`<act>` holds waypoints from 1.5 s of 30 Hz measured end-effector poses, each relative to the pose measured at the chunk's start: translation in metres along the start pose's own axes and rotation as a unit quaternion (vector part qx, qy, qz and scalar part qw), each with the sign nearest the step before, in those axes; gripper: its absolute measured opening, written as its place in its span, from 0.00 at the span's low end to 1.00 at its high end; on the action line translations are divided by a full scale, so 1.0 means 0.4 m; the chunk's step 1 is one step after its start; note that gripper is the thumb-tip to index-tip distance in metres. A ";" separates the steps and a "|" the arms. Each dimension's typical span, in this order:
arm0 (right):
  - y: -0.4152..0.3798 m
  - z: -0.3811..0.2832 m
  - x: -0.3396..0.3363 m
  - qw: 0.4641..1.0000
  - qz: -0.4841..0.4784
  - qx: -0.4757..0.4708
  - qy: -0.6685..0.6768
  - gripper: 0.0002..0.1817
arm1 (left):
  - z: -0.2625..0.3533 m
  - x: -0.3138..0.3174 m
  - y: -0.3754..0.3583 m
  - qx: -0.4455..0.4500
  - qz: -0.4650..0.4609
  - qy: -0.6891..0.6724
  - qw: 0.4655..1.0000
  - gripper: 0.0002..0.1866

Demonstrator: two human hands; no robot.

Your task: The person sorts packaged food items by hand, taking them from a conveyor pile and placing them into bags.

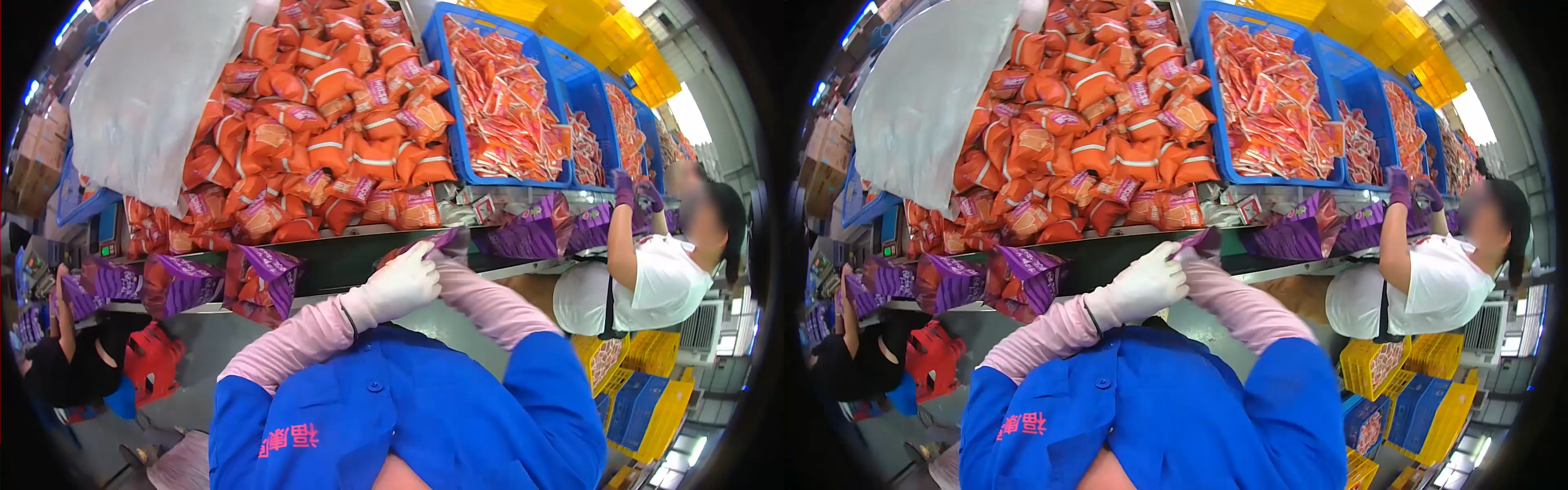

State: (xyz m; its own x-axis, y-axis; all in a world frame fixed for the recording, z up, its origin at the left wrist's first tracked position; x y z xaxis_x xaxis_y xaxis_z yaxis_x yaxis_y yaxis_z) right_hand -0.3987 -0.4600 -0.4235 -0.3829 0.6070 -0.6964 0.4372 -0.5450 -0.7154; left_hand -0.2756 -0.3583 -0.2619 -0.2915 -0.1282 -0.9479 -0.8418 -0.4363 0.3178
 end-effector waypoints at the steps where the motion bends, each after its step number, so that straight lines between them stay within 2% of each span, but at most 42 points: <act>1: 0.001 -0.020 -0.038 1.000 -0.007 -0.015 -0.006 0.19 | -0.005 0.001 -0.015 -0.021 -0.015 -0.012 1.000 0.03; 5: -0.041 -0.125 -0.131 0.997 -0.040 -0.060 0.002 0.18 | -0.025 -0.049 -0.137 -0.052 0.051 -0.012 0.997 0.03; 8: -0.084 -0.206 -0.188 0.993 -0.067 -0.100 -0.004 0.18 | 0.004 -0.101 -0.194 -0.062 0.056 -0.034 0.996 0.04; 11: -0.127 -0.293 -0.230 0.986 -0.095 -0.137 0.011 0.17 | 0.006 -0.060 -0.251 -0.059 0.046 -0.046 0.996 0.04; 16: -0.170 -0.401 -0.351 0.972 -0.134 -0.192 0.022 0.17 | -0.003 -0.147 -0.338 -0.130 0.035 -0.046 0.990 0.03; 17: -0.192 -0.384 -0.412 0.959 -0.115 -0.238 0.098 0.20 | -0.002 -0.152 -0.353 -0.145 0.009 -0.032 0.989 0.02; 18: -0.192 -0.350 -0.481 0.907 -0.043 -0.372 0.195 0.19 | -0.002 -0.156 -0.368 -0.158 0.004 -0.034 0.987 0.02; 19: -0.186 -0.302 -0.563 0.864 -0.159 -0.275 0.391 0.16 | -0.008 -0.160 -0.380 -0.169 -0.002 -0.035 0.985 0.02; 20: -0.112 -0.253 -0.608 0.913 0.057 -0.167 0.367 0.14 | -0.010 -0.167 -0.388 -0.166 -0.006 -0.037 0.985 0.02; 21: 0.058 -0.159 -0.603 0.902 0.282 -0.174 0.278 0.21 | -0.013 -0.174 -0.396 -0.180 -0.020 -0.023 0.983 0.02; 22: 0.251 -0.067 -0.561 0.909 0.359 -0.102 0.187 0.24 | -0.012 -0.180 -0.404 -0.192 -0.036 -0.011 0.981 0.02; 23: 0.359 -0.008 -0.527 0.899 0.428 -0.027 0.090 0.27 | -0.009 -0.183 -0.409 -0.187 -0.042 -0.013 0.981 0.02; 25: 0.374 -0.059 -0.419 0.943 0.269 0.184 0.066 0.36 | -0.024 -0.194 -0.403 -0.227 0.005 -0.016 0.974 0.05; 26: 0.433 -0.081 -0.369 0.945 0.262 0.148 0.130 0.37 | -0.029 -0.211 -0.389 -0.233 0.009 -0.028 0.972 0.10; 27: 0.478 -0.091 -0.302 0.940 0.252 0.120 0.198 0.39 | -0.030 -0.216 -0.366 -0.212 0.005 -0.036 0.976 0.10; 29: 0.332 -0.142 -0.322 0.965 0.171 0.124 0.158 0.37 | -0.045 -0.230 -0.304 -0.223 0.081 -0.017 0.971 0.06; 30: 0.281 -0.132 -0.318 0.959 0.195 0.101 0.180 0.38 | -0.051 -0.228 -0.281 -0.207 0.041 -0.038 0.977 0.15; 31: 0.224 -0.118 -0.314 0.952 0.220 0.074 0.198 0.39 | -0.050 -0.217 -0.242 -0.186 0.048 -0.048 0.980 0.15; 33: -0.029 -0.082 -0.367 0.838 0.362 -0.019 0.407 0.28 | -0.049 -0.201 -0.167 -0.143 0.082 -0.082 0.983 0.18; 34: -0.124 -0.050 -0.366 0.749 0.380 -0.086 0.535 0.26 | -0.045 -0.191 -0.121 -0.122 0.087 -0.095 0.984 0.20; 35: -0.216 -0.008 -0.366 0.638 0.383 -0.152 0.650 0.24 | -0.043 -0.178 -0.070 -0.098 0.087 -0.104 0.986 0.25; 37: -0.415 0.103 -0.402 0.645 0.407 -0.192 0.618 0.24 | -0.048 -0.131 0.038 -0.039 0.117 -0.096 0.988 0.28; 39: -0.553 0.208 -0.361 0.648 0.380 -0.147 0.643 0.27 | -0.059 -0.069 0.139 -0.023 0.113 -0.074 0.991 0.31; 40: -0.567 0.229 -0.335 0.650 0.377 -0.150 0.642 0.27 | -0.073 -0.034 0.181 -0.009 0.129 -0.013 0.991 0.19; 41: -0.557 0.254 -0.290 0.710 0.389 -0.054 0.585 0.28 | -0.097 0.007 0.194 -0.015 0.128 -0.012 0.992 0.19; 42: -0.545 0.271 -0.247 0.757 0.394 0.043 0.519 0.29 | -0.119 0.058 0.200 -0.020 0.032 0.026 0.999 0.13; 43: -0.538 0.259 -0.246 0.806 0.406 0.078 0.423 0.28 | -0.137 0.107 0.197 -0.027 -0.064 0.065 0.995 0.07; 44: -0.549 0.247 -0.251 0.880 0.401 0.093 0.238 0.24 | -0.150 0.129 0.177 -0.020 -0.001 0.100 0.995 0.04; 45: -0.572 0.207 -0.288 0.916 0.385 0.106 0.046 0.21 | -0.154 0.123 0.161 -0.025 -0.005 0.105 0.994 0.04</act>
State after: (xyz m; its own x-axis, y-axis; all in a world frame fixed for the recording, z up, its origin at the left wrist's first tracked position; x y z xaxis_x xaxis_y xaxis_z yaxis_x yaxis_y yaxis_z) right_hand -0.5218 -0.4532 -0.1843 0.0472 0.0361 -0.9982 0.3770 -0.9261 -0.0157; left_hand -0.3161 -0.4476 -0.2893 -0.1780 -0.3041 -0.9359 -0.8187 -0.4818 0.3123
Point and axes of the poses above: each hand's wrist, its own y-axis towards the middle knuckle, its own x-axis out of the palm, z = x × y, the point moved 3 cm from there along y, towards the middle knuckle, and after that the axes turned 7 degrees about x, right-handed, at the moved point
